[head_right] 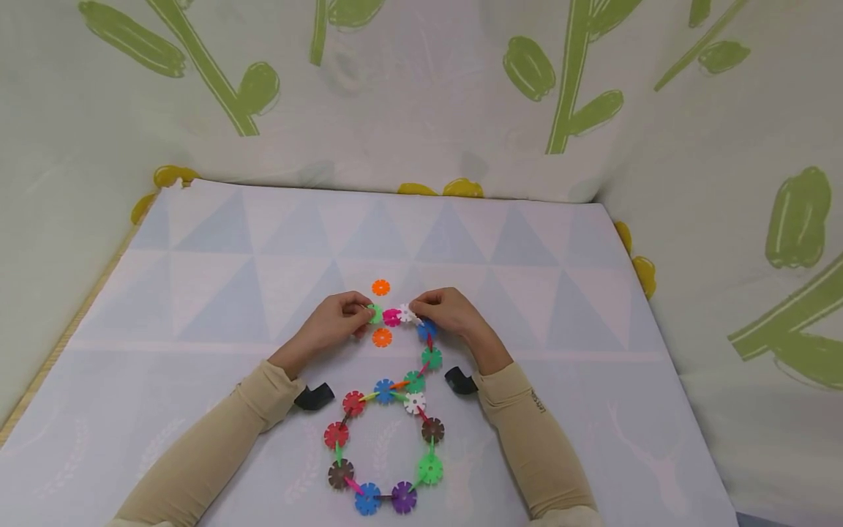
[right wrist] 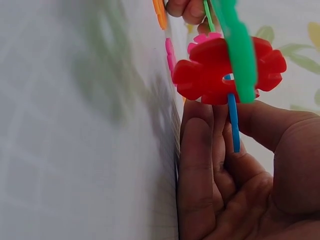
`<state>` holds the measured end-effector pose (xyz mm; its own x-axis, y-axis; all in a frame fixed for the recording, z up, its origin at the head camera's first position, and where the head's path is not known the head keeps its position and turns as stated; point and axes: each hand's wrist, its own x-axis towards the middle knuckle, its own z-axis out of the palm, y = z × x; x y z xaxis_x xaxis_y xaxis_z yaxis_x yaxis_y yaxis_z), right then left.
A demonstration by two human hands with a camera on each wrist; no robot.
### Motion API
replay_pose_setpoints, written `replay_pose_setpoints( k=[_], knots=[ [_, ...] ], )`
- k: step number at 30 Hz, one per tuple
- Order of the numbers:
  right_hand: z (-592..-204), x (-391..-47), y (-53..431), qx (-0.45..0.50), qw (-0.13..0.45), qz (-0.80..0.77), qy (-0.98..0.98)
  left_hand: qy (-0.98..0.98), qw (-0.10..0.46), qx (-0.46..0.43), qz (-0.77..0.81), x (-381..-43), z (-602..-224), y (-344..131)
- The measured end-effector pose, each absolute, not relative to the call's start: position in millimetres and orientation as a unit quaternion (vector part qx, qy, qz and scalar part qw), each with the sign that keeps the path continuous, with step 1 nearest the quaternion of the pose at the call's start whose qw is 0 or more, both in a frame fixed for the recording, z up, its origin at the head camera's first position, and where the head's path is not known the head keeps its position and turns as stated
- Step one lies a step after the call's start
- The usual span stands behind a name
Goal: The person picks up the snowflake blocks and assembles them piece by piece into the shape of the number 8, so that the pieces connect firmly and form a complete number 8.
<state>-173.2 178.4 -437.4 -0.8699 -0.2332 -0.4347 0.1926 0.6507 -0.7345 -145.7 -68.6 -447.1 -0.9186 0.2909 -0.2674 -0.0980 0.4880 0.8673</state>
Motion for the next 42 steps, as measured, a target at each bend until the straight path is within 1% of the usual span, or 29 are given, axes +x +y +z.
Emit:
replay_pose_setpoints(
  k=[16,25,42],
  knots=[
    [-439.2,-173.4,180.0,-0.008,0.257,-0.418,0.871,0.829,0.182,0.024,0.528,-145.3,-448.7,-65.4],
    [-439.9,-173.5,180.9,-0.022,0.252,-0.42,0.872,0.822,0.176,0.018,0.541,-143.4,-450.0,-65.2],
    [-437.5,-171.7,180.1,-0.011,0.255,-0.426,0.868,0.825,0.167,0.009,0.541,-140.6,-450.9,-66.8]
  ],
)
